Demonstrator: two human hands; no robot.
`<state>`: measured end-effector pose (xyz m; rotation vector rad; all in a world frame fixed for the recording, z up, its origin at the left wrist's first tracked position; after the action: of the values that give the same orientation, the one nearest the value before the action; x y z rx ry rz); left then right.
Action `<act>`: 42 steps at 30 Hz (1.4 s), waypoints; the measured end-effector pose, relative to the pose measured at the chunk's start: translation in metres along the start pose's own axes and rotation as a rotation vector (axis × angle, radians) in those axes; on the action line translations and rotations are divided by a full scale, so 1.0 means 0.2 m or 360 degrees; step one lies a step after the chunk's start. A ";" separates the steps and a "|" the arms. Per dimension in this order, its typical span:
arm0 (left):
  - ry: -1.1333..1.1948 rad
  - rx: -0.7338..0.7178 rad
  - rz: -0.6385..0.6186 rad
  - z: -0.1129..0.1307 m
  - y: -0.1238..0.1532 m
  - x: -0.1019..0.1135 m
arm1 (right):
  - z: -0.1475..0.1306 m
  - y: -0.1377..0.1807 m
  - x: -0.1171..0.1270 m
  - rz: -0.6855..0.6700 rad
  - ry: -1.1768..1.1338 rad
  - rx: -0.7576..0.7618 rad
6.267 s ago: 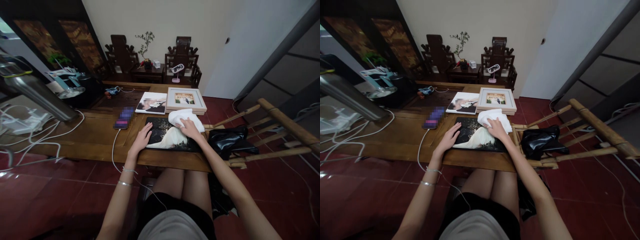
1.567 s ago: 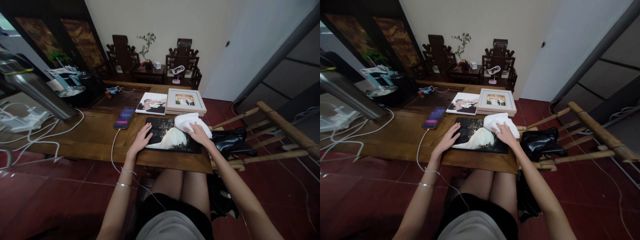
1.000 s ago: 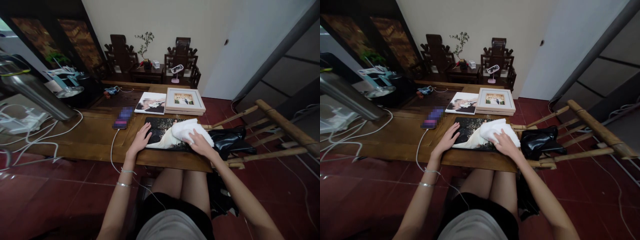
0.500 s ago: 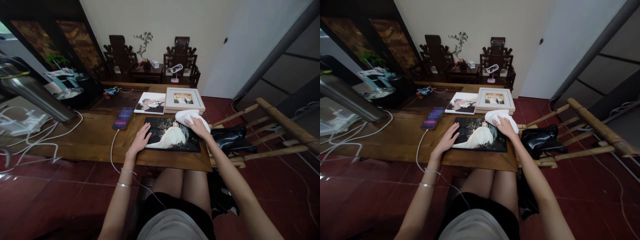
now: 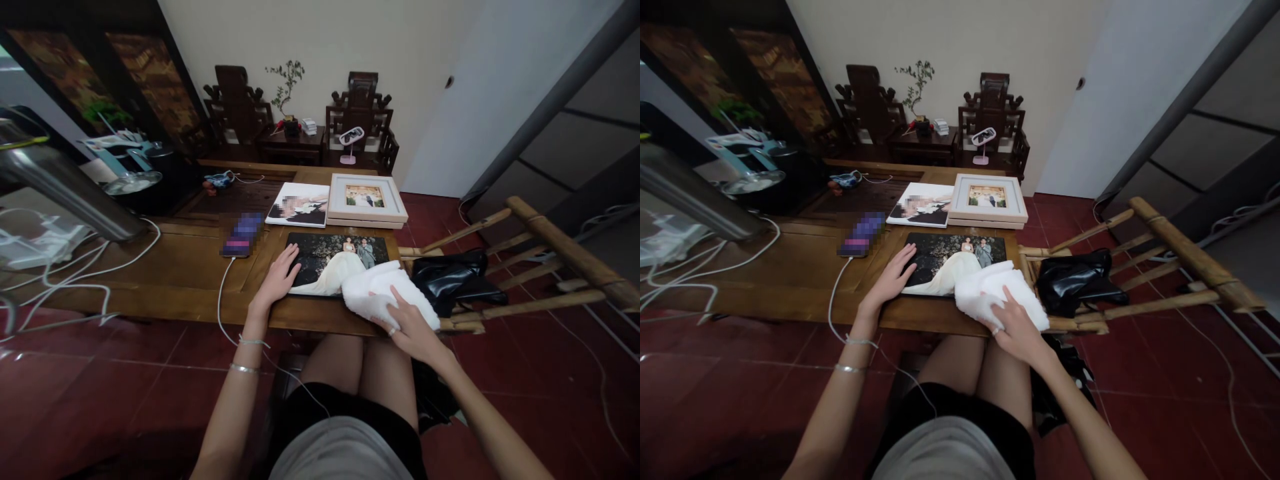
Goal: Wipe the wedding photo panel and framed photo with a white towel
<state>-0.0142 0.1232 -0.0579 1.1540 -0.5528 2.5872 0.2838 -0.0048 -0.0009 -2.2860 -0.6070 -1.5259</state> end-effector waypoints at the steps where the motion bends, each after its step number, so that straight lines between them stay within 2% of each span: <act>1: -0.0013 0.0010 -0.0015 0.00 0.00 0.00 | 0.02 -0.03 0.02 -0.0034 -0.0035 -0.0025; 4: -0.0033 0.0038 -0.0042 0.00 0.00 0.00 | 0.11 -0.18 0.09 -0.0073 -0.0118 -0.0096; 9: -0.0016 0.0014 -0.0026 0.01 -0.01 0.01 | 0.25 -0.52 0.20 0.0071 -0.0090 -0.0165; 14: 0.0007 0.0037 -0.0038 0.01 -0.01 0.02 | 0.30 -0.74 0.22 0.0087 0.0091 -0.0117; 16: 0.0018 0.0021 -0.0023 0.01 -0.02 0.02 | 0.29 -0.74 0.18 0.0028 0.0200 -0.0052; 19: 0.0031 0.0014 -0.0011 0.00 -0.02 0.02 | 0.25 -0.66 0.11 -0.0029 0.0332 0.0080; 27: 0.0030 0.0022 -0.0004 0.00 -0.02 0.02 | -0.08 -0.16 -0.03 -0.0204 0.0334 0.0241; 30: 0.0037 0.0024 -0.0003 0.00 -0.02 0.02 | -0.17 -0.07 -0.06 -0.0271 0.0273 0.0296; 34: 0.0033 0.0024 -0.0016 0.01 -0.01 0.02 | -0.15 -0.16 -0.04 -0.0210 0.0226 0.0249; 42: 0.0055 0.0052 -0.0031 -0.01 -0.01 0.02 | 0.12 -0.70 0.10 -0.0085 0.0380 -0.0014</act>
<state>-0.0165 0.1259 -0.0553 1.1171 -0.4913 2.6035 0.2378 0.1294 0.0127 -2.0657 -0.5991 -1.7959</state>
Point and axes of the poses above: each hand's wrist, its own y-axis away from the middle knuckle, its own x-axis out of the back of the hand, z = x × y, the point moved 3 cm from there along -y, towards the middle knuckle, and after that the axes turned 8 degrees about -z, right-handed, at the moved point
